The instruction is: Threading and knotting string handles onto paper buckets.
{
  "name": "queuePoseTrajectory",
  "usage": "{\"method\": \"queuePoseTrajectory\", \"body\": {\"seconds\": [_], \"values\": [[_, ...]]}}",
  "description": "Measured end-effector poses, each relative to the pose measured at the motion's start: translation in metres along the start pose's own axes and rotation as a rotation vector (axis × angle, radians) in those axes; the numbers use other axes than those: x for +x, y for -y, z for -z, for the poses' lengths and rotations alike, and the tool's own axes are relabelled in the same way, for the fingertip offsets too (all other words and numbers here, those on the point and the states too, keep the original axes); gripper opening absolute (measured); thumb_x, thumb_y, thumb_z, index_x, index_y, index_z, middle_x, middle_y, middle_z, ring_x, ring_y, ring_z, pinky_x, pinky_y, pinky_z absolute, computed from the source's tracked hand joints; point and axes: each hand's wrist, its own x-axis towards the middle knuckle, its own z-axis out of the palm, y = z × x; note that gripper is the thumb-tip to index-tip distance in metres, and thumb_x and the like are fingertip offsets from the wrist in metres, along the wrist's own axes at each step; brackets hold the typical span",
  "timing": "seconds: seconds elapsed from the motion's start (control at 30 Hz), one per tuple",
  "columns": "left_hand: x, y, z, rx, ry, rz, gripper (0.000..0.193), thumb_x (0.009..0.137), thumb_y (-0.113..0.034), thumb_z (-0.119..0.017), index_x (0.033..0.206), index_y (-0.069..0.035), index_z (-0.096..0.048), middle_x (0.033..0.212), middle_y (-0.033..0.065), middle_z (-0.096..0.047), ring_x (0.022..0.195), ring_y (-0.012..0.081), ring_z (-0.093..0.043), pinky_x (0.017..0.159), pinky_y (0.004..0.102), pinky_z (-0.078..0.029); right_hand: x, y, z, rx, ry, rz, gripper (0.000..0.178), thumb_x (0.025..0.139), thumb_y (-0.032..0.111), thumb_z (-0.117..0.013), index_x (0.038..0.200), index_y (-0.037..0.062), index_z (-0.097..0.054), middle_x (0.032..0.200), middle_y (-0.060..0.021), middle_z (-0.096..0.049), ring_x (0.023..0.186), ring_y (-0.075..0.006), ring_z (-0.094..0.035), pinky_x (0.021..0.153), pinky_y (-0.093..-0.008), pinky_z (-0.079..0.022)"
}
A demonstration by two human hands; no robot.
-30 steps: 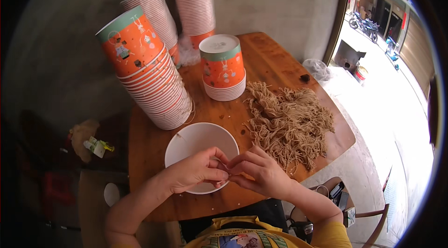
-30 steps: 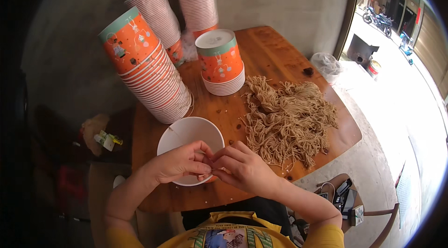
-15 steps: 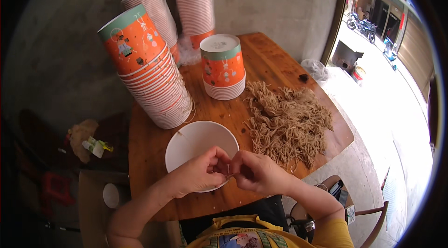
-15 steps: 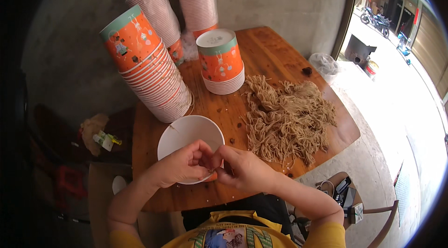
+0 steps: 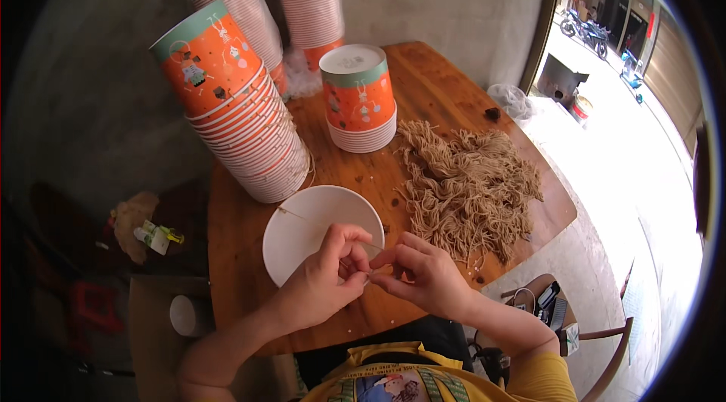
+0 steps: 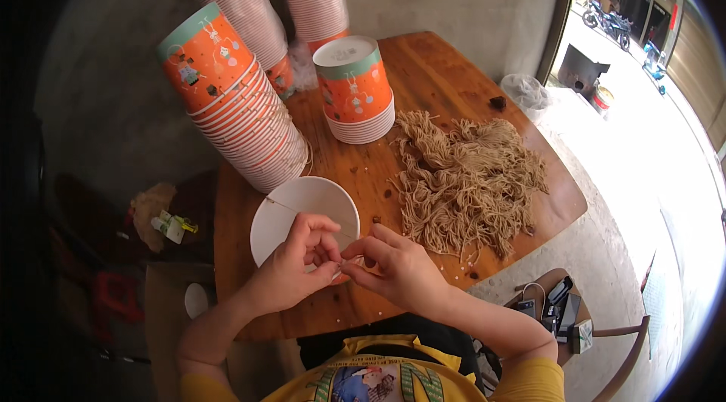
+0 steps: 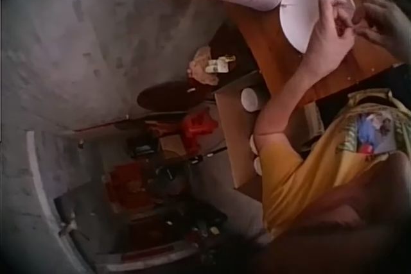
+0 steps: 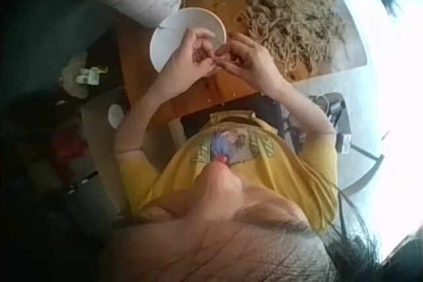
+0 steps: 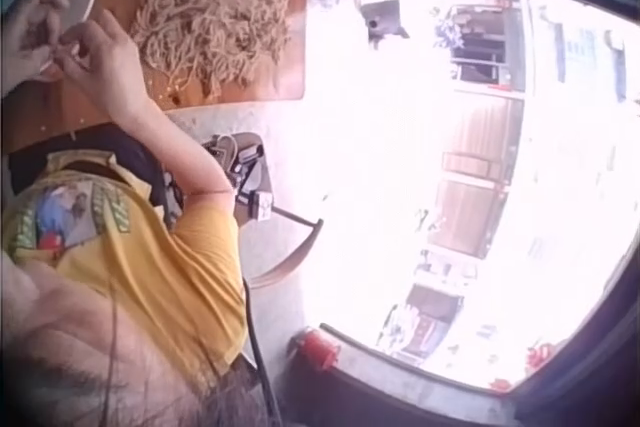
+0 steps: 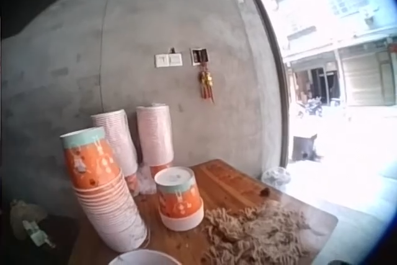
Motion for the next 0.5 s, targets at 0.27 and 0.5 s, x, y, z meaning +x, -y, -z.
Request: {"method": "queuePoseTrajectory", "body": {"seconds": [0.27, 0.5], "values": [[0.003, 0.003, 0.006, 0.928, -0.011, -0.704, 0.056, 0.081, -0.006, -0.062, 0.132, -0.014, -0.042, 0.095, 0.0046, -0.052, 0.084, 0.0226, -0.054, 0.071, 0.0326, -0.053, 0.004, 0.001, -0.006, -0.158, -0.081, 0.046, 0.019, 0.080, 0.013, -0.074, 0.097, 0.0077, -0.066, 0.084, -0.0082, -0.056, 0.072, -0.0278, -0.062, 0.063, -0.0374, -0.053], [0.005, 0.009, 0.005, 0.810, -0.045, -0.670, 0.054, 0.082, 0.000, -0.062, 0.131, -0.013, -0.044, 0.093, 0.0073, -0.051, 0.083, 0.0259, -0.056, 0.070, 0.0347, -0.052, 0.008, -0.004, -0.011, -0.110, -0.095, 0.006, 0.018, 0.081, 0.014, -0.074, 0.094, 0.0056, -0.064, 0.083, -0.0092, -0.057, 0.072, -0.0282, -0.063, 0.063, -0.0370, -0.053]]}}
